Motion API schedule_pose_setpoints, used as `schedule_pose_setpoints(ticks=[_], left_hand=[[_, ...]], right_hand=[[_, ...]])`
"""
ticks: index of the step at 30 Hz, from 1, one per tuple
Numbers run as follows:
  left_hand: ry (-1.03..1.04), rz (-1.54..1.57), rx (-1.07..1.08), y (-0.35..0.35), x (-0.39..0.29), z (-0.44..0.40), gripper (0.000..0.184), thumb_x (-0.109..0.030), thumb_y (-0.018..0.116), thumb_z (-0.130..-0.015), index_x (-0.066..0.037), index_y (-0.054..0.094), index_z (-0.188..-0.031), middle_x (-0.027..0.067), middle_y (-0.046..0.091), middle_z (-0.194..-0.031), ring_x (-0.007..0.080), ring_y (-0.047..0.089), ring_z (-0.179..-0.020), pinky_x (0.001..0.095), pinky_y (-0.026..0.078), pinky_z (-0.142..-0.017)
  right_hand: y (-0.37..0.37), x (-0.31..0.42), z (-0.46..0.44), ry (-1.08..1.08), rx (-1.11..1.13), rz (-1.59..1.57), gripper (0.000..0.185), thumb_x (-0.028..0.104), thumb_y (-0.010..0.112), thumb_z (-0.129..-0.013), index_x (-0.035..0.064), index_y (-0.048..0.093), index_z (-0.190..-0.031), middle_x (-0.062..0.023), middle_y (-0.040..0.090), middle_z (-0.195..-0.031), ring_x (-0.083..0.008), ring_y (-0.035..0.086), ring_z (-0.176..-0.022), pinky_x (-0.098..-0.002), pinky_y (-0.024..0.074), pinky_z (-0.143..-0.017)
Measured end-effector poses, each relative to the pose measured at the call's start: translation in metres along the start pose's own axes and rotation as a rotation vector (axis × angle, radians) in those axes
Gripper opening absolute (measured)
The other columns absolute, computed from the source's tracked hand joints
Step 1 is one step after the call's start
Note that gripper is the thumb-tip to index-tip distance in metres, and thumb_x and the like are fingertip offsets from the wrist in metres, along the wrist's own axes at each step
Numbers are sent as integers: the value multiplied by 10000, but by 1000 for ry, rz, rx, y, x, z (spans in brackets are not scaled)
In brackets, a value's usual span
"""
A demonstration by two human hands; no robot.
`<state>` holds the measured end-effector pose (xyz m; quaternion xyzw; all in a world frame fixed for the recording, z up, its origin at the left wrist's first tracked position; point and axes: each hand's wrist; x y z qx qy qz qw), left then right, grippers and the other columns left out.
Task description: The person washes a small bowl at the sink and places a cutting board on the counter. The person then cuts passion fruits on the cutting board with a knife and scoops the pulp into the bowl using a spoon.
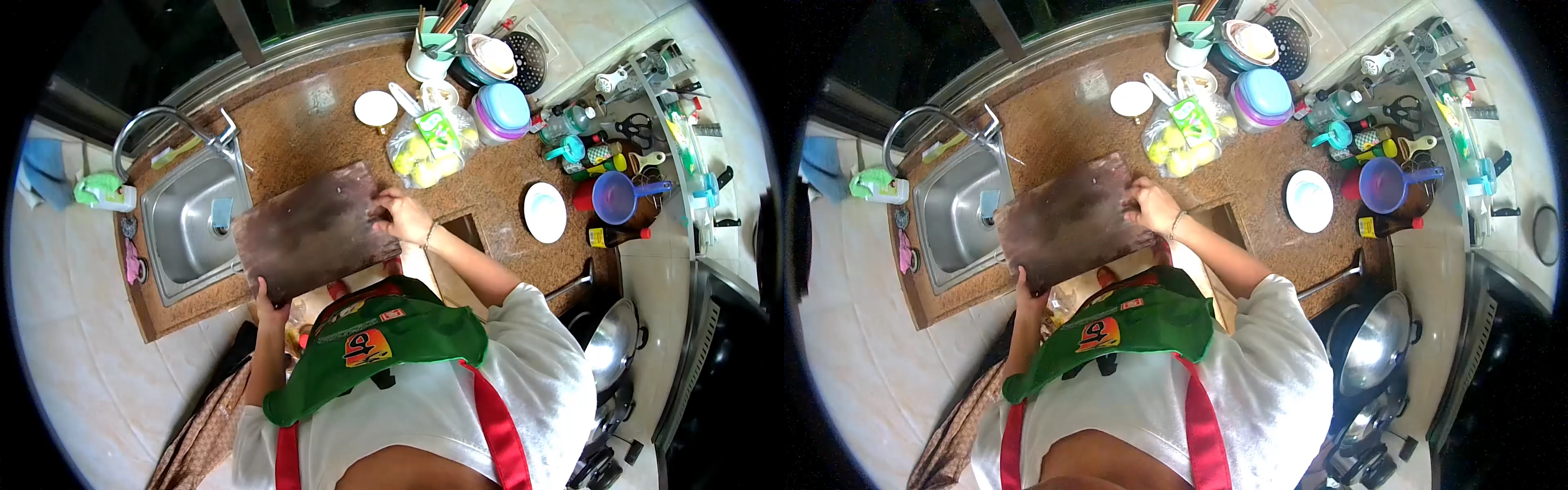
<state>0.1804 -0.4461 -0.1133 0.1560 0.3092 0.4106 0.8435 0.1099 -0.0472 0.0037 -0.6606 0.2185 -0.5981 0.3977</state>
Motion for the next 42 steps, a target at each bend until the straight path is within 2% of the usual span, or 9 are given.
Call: schedule_pose_setpoints(ticks=[4,7,9,13,16,19,23,29,42], left_hand=[[25,-1,-253,5,3,4,720,-438,726,-784,-105,428,-1350,85,476,-1338,334,431,-1220,501,346,-1049],[27,-34,-284,12,0,9,679,-458,691,-809,-113,449,-1340,79,498,-1325,323,442,-1216,488,348,-1044],[5,-47,-311,8,-6,7,698,-493,686,-798,-121,456,-1342,80,486,-1347,309,447,-1218,478,351,-1041],[21,-46,-273,32,-12,24,669,-423,746,-747,-107,498,-1282,113,553,-1233,299,467,-1192,500,455,-896],[789,-368,-712,79,-16,30,601,-221,798,-740,-22,473,-1205,146,507,-1166,241,483,-1081,423,428,-901],[1195,-756,-761,128,-6,19,539,-221,769,-783,-14,468,-1180,117,493,-1146,214,484,-1034,354,386,-942],[1117,-843,-251,222,28,1,252,-136,719,-829,-81,578,-1030,23,574,-1021,137,513,-958,281,412,-874],[913,-964,256,345,98,-23,93,-47,672,-852,-76,614,-919,-3,619,-871,80,563,-793,217,461,-731],[721,-1156,368,373,129,-19,71,-26,645,-859,-33,584,-894,-20,588,-795,51,533,-739,203,438,-668]], right_hand=[[-51,-35,-30,-56,-229,-93,266,183,735,-749,-13,684,-922,-211,643,-900,-361,641,-812,-399,525,-730],[-87,-71,-55,4,-245,-112,127,97,705,-786,45,714,-901,-126,683,-849,-191,632,-669,-305,518,-630],[-109,-89,-71,74,-326,-174,93,119,703,-767,43,712,-821,-158,675,-844,-291,662,-742,-357,531,-702],[-150,-126,-99,125,-425,-193,76,66,657,-756,67,713,-808,-146,680,-786,-269,670,-686,-349,535,-670],[-169,-149,-118,104,-504,-142,114,51,618,-743,59,711,-809,-154,681,-784,-277,681,-706,-355,540,-673],[-181,-168,-134,100,-519,-134,132,43,604,-728,53,712,-803,-167,677,-773,-290,676,-699,-362,538,-670],[-186,-201,-162,109,-600,-103,118,86,619,-739,45,713,-797,-173,667,-726,-293,669,-666,-362,534,-655],[-183,-249,-222,601,-525,-692,231,143,570,-905,-79,611,-860,-139,658,-713,-178,637,-518,-272,527,-475],[-193,-254,-251,741,-413,-1289,256,74,468,-920,-174,486,-981,-290,642,-902,-346,682,-756,-377,605,-649]])
Point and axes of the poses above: each hand's wrist, its own z-axis away from the middle knuckle, its own y-axis out of the palm, x = y × z
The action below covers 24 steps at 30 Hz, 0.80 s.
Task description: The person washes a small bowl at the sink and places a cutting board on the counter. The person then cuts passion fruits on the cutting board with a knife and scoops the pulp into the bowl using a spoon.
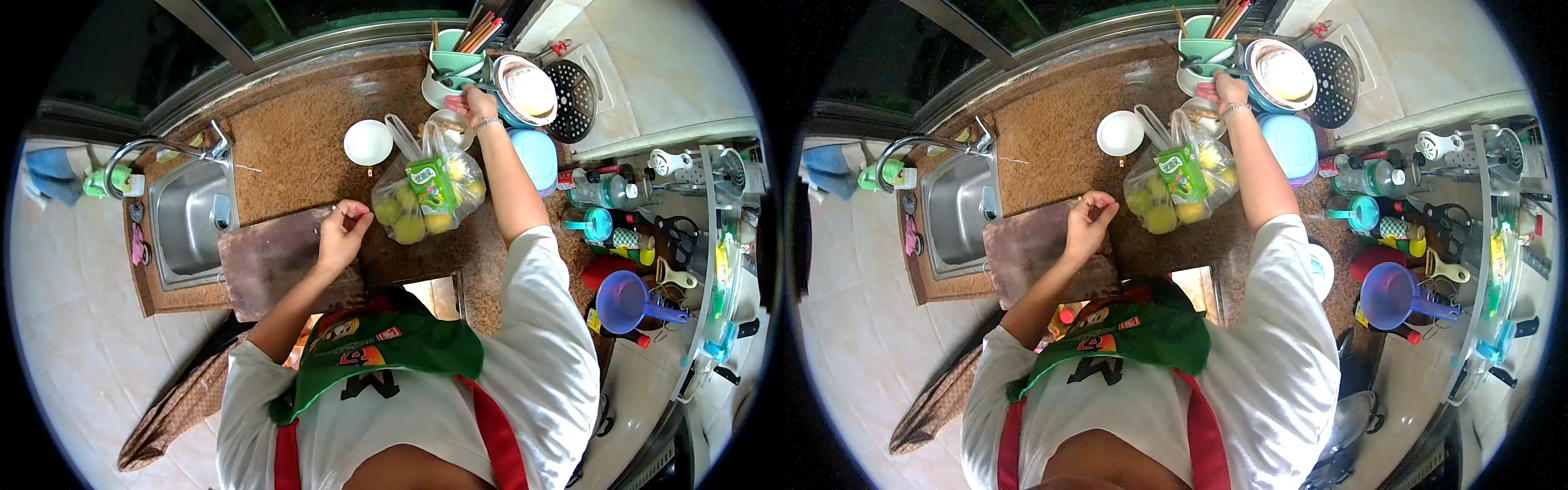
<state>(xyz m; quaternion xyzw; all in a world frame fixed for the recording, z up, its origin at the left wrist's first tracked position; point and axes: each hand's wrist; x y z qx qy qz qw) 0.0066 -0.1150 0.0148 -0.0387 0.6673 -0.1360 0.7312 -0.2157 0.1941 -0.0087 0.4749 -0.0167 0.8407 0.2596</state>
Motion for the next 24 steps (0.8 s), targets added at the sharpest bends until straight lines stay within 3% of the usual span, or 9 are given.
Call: schedule_pose_setpoints(ticks=[10,19,21,24], left_hand=[[-43,106,-79,-24,22,10,71,-30,645,-863,-34,579,-887,-20,584,-785,50,524,-741,201,443,-697],[-54,88,-137,-36,28,19,77,-17,651,-853,-35,585,-887,-28,578,-782,39,515,-734,194,439,-691],[-52,92,-151,-37,28,20,78,-15,652,-851,-34,586,-886,-28,579,-783,39,515,-731,194,439,-688],[-19,133,-175,-39,26,21,74,-15,654,-849,-37,591,-881,-29,581,-779,40,515,-722,197,441,-683]], right_hand=[[14,2,-12,-47,-116,50,216,2,444,-864,-188,469,-964,-248,624,-843,-363,681,-677,-379,615,-575],[17,-5,-27,-119,-84,176,287,91,467,-916,-195,487,-944,-267,634,-833,-339,679,-665,-379,604,-575],[16,-6,-33,-189,-40,406,328,131,457,-935,-195,494,-939,-274,644,-838,-336,682,-676,-366,597,-594],[35,14,12,-143,40,413,378,171,444,-950,-200,508,-924,-272,652,-820,-326,684,-673,-348,590,-607]])
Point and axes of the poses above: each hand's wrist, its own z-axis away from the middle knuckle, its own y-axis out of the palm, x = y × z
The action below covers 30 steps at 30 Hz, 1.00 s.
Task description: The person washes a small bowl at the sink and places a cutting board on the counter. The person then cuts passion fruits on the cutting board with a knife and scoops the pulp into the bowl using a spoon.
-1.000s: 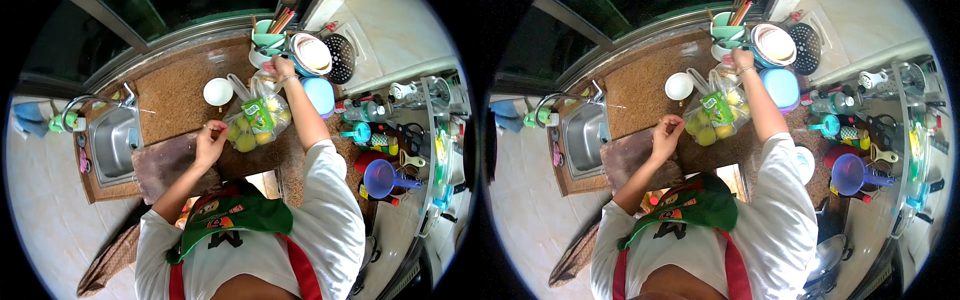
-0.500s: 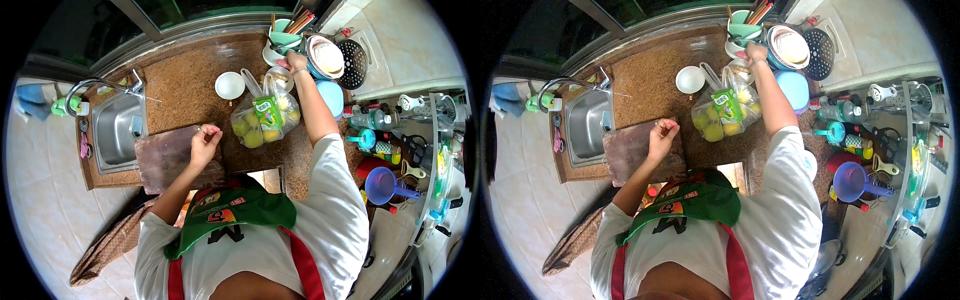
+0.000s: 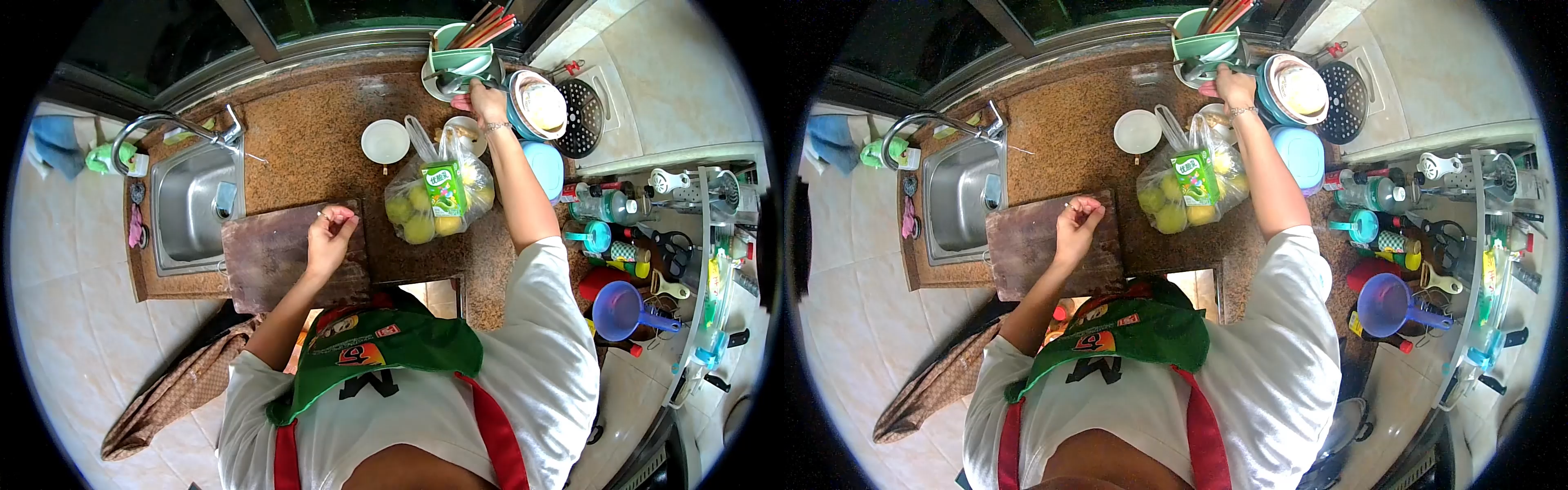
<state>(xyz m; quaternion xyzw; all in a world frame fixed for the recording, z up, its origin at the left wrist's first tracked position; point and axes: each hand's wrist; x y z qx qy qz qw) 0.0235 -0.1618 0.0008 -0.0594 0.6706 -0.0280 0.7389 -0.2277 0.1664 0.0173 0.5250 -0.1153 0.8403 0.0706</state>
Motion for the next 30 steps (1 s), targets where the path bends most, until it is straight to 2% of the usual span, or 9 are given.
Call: schedule_pose_setpoints(ticks=[3,8,11,13,15,18,21,27,30], left_hand=[[-16,-32,-2,-4,-11,1,72,-21,658,-845,-36,596,-878,-25,592,-778,42,521,-722,200,445,-681],[107,-107,-36,-15,-31,2,79,-38,661,-839,-33,598,-887,9,625,-772,49,535,-713,214,446,-640],[147,-175,-82,-31,-57,8,105,-37,675,-823,-35,596,-892,38,628,-780,84,557,-693,236,458,-622],[384,-222,-150,-44,-63,13,136,-23,689,-803,-28,590,-896,60,622,-788,119,580,-685,244,467,-610],[406,-249,-177,-60,-71,25,197,-17,729,-763,-25,585,-897,80,615,-812,157,601,-697,265,487,-614],[616,-353,-307,-85,-71,48,335,-45,815,-673,-32,573,-904,93,609,-839,193,607,-704,290,506,-637],[738,-427,-385,-114,-63,74,426,-105,862,-638,-25,573,-940,85,620,-866,166,605,-723,274,501,-633],[560,-473,-519,-159,-29,122,470,-110,879,-607,-18,582,-959,79,618,-851,165,614,-725,263,507,-647],[514,-501,-583,-178,-18,140,403,-81,864,-628,-20,603,-929,59,627,-818,130,606,-691,240,503,-637]], right_hand=[[16,41,63,-83,39,-6,409,193,433,-956,-202,527,-905,-269,658,-803,-314,685,-666,-334,583,-607],[40,62,121,-182,188,101,285,137,452,-946,-128,555,-971,-214,648,-724,-284,666,-581,-334,559,-509],[67,67,168,-122,285,71,272,128,457,-947,-130,542,-963,-205,634,-707,-274,662,-580,-333,556,-499],[87,57,190,-74,362,58,235,118,495,-933,-110,550,-936,-179,616,-709,-259,648,-564,-345,559,-495],[110,43,215,-79,418,95,231,124,514,-929,-102,555,-948,-167,616,-717,-250,644,-562,-346,562,-493],[149,14,252,-65,486,98,217,83,509,-915,-117,538,-994,-187,627,-670,-266,656,-536,-327,568,-466],[189,-21,285,-7,539,124,211,83,520,-899,-124,564,-897,-183,631,-644,-264,665,-538,-336,561,-452],[251,-90,330,-78,649,169,237,96,539,-858,-128,577,-794,-188,637,-639,-258,670,-542,-346,551,-477],[273,-120,338,-411,652,338,265,121,518,-849,-106,592,-733,-187,643,-626,-252,667,-529,-347,537,-518]])
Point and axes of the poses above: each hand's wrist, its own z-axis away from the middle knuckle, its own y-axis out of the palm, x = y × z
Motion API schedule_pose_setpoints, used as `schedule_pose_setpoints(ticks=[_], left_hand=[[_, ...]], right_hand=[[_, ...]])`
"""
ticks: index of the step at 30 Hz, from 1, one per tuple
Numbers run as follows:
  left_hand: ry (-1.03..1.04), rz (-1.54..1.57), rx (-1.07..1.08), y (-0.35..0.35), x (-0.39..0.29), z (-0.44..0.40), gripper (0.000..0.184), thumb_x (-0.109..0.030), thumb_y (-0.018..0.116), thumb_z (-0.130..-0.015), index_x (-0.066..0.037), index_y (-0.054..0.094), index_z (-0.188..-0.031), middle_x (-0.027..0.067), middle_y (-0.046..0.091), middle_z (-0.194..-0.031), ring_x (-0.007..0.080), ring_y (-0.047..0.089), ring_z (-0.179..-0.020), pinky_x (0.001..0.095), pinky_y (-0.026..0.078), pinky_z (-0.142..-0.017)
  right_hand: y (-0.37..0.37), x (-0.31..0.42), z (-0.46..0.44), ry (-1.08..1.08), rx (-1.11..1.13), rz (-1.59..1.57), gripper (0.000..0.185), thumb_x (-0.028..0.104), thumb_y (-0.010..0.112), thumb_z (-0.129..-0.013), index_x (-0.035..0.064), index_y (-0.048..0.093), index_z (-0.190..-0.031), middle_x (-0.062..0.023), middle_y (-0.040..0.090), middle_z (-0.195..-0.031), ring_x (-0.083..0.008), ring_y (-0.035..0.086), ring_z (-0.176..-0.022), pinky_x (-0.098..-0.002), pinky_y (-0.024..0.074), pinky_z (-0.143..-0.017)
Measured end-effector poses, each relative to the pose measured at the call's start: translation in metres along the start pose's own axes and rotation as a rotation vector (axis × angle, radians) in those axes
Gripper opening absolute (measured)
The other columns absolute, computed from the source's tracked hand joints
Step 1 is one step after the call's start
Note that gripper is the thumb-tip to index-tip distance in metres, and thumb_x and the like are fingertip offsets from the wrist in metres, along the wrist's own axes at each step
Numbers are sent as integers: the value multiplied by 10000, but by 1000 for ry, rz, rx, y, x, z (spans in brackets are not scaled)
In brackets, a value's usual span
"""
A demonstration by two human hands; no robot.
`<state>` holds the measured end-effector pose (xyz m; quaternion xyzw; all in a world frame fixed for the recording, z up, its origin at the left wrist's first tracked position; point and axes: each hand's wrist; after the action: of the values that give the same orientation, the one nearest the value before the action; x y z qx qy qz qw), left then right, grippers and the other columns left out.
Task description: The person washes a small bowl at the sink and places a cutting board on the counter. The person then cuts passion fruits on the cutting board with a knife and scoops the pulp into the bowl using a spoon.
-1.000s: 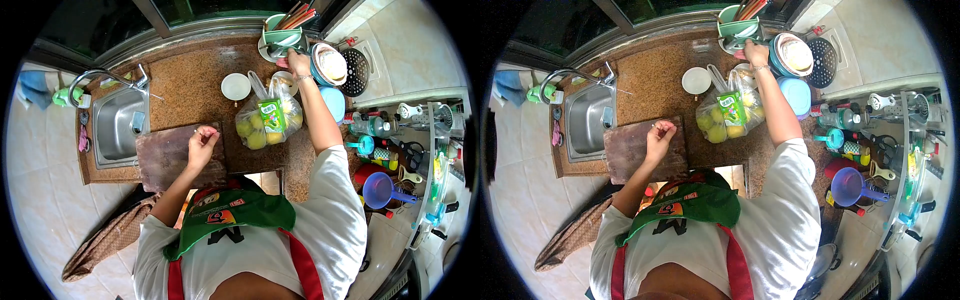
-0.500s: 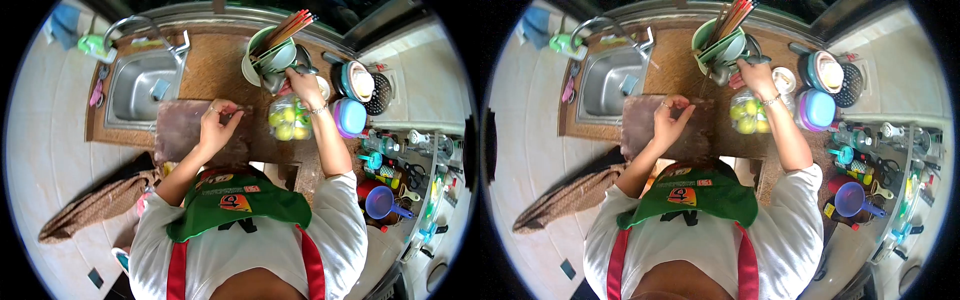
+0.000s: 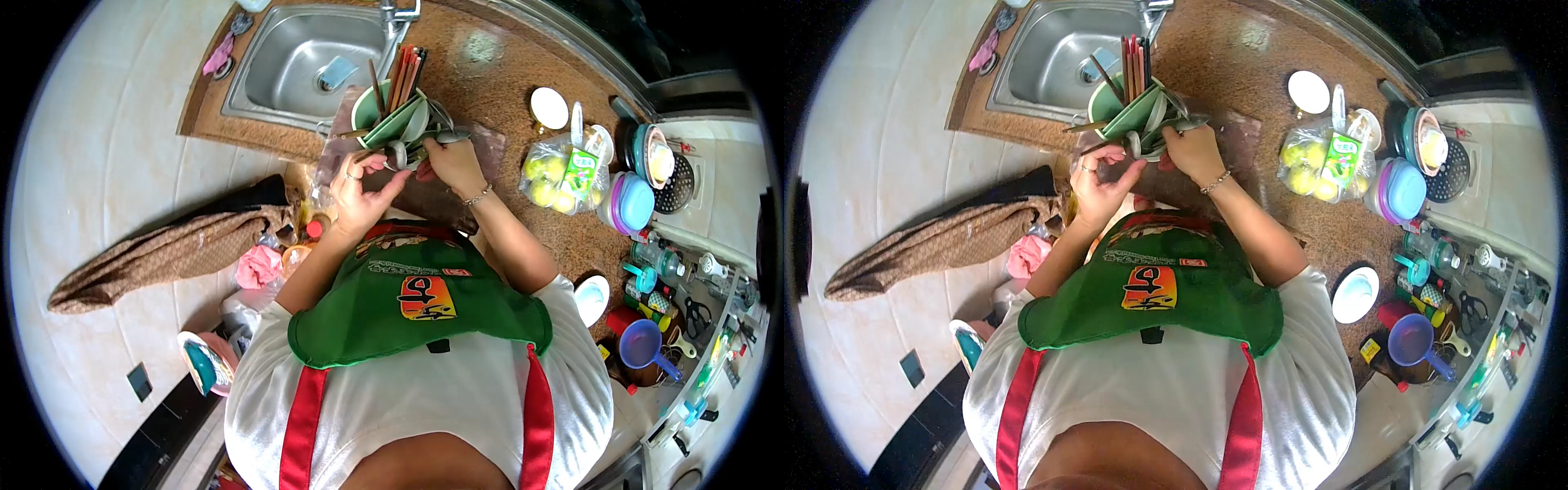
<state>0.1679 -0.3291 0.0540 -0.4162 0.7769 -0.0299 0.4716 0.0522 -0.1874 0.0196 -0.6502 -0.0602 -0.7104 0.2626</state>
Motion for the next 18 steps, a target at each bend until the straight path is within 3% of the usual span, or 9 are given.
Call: schedule_pose_setpoints(ticks=[1,3,6,10,18], left_hand=[[-16,-20,-19,-6,4,3,375,-70,856,-639,-18,609,-918,52,632,-809,116,603,-677,234,502,-630],[-70,12,-63,-13,9,6,323,-68,833,-659,-34,633,-910,55,628,-808,120,586,-632,235,495,-588],[-95,-4,-80,-24,8,7,233,-25,790,-705,-39,666,-902,75,669,-859,115,596,-623,224,498,-590],[-33,-74,-78,-28,14,8,187,-6,751,-754,-20,683,-927,69,673,-818,103,606,-638,211,494,-586],[214,-225,-63,-20,8,-2,151,-9,749,-736,-29,685,-872,85,675,-775,175,630,-624,258,501,-563]], right_hand=[[9,5,2,-51,-6,24,275,128,512,-847,-101,594,-718,-185,644,-620,-251,666,-524,-346,533,-531],[13,23,11,244,120,-99,269,126,518,-852,-98,595,-724,-174,641,-599,-250,665,-518,-339,535,-510],[20,24,15,282,146,-120,261,121,521,-860,-93,599,-734,-176,642,-602,-249,663,-512,-327,534,-486],[21,20,19,262,156,-100,249,118,524,-866,-93,599,-757,-168,639,-593,-244,661,-506,-319,532,-465],[13,2,22,198,172,-135,256,138,525,-868,-95,593,-787,-151,641,-598,-230,666,-522,-317,543,-502]])
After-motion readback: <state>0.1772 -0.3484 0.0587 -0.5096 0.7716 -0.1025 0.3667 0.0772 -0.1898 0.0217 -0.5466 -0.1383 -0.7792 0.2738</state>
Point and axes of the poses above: each hand's wrist, its own z-axis away from the middle knuckle, its own y-axis out of the palm, x = y × z
